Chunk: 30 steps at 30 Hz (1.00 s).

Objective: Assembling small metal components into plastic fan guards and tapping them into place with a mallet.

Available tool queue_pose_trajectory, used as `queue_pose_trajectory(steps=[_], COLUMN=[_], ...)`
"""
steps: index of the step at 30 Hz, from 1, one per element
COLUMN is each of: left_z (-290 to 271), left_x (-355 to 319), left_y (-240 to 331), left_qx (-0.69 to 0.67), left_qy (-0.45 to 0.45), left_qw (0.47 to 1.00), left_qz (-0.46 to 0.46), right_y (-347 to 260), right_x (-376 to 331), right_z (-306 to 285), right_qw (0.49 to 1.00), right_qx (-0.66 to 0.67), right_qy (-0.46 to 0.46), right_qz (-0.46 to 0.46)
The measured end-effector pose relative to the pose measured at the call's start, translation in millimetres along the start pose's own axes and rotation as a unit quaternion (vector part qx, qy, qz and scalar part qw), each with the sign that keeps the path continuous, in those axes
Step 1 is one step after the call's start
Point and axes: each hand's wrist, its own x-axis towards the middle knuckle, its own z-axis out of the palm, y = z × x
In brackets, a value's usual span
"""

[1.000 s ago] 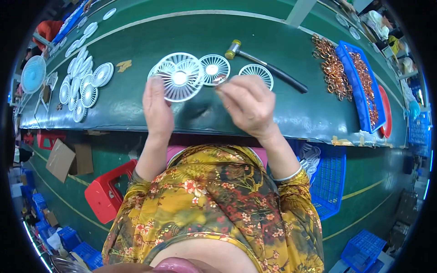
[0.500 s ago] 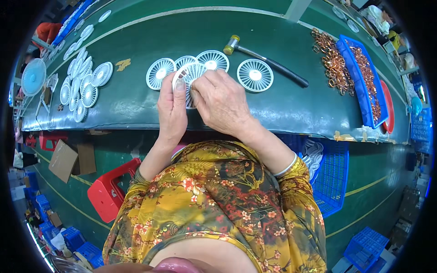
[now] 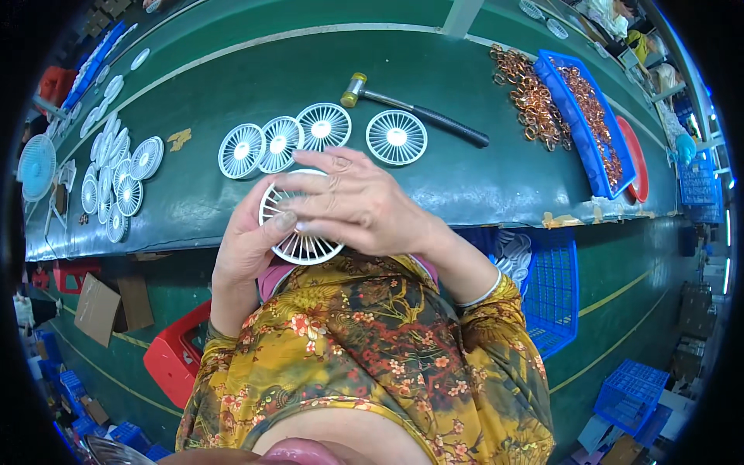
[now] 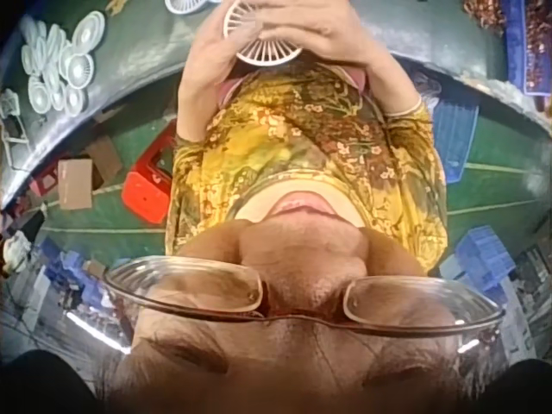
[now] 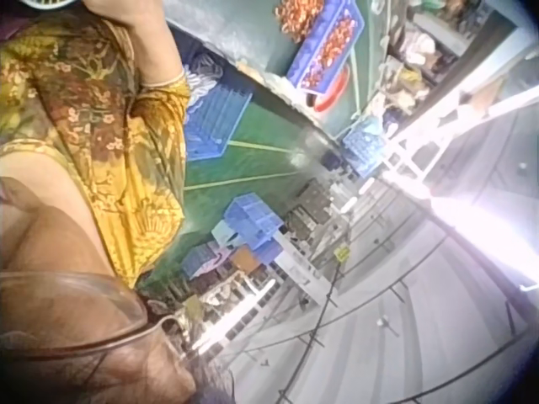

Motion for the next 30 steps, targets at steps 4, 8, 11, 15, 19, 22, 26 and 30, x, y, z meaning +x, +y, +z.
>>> queue_pose_trajectory(steps=[4,8,11,15,19,22,26,30], left_z=[-24,-87,-129,-151,-151,-153,-199,-255], left_x=[13,28,28,23,20,14,-13,-38], left_y=[-6,5,10,0,-9,4,35,62], left_qx=[0.337,0.549,0.592,0.744,0.724,0.675,0.683,0.619], left_qy=[0.178,0.438,0.444,0.402,0.358,0.412,0.543,0.679], left_qw=[0.901,0.630,0.575,0.496,0.537,0.541,0.440,0.391], left_qz=[0.208,0.332,0.348,0.196,0.243,0.285,0.214,0.057], right_y=[34,125,186,225,226,223,243,252], right_x=[-15,-62,-96,-104,-110,-130,-144,-144], right_z=[-22,-82,-134,-148,-139,-144,-158,-161], right_qw=[0.977,0.862,0.756,0.739,0.762,0.809,0.770,0.703], right_qx=[-0.022,-0.301,-0.407,-0.457,-0.469,-0.389,-0.418,-0.527], right_qy=[0.087,0.200,0.179,0.121,0.089,0.151,0.192,0.167], right_qz=[0.195,0.355,0.480,0.480,0.437,0.415,0.442,0.447])
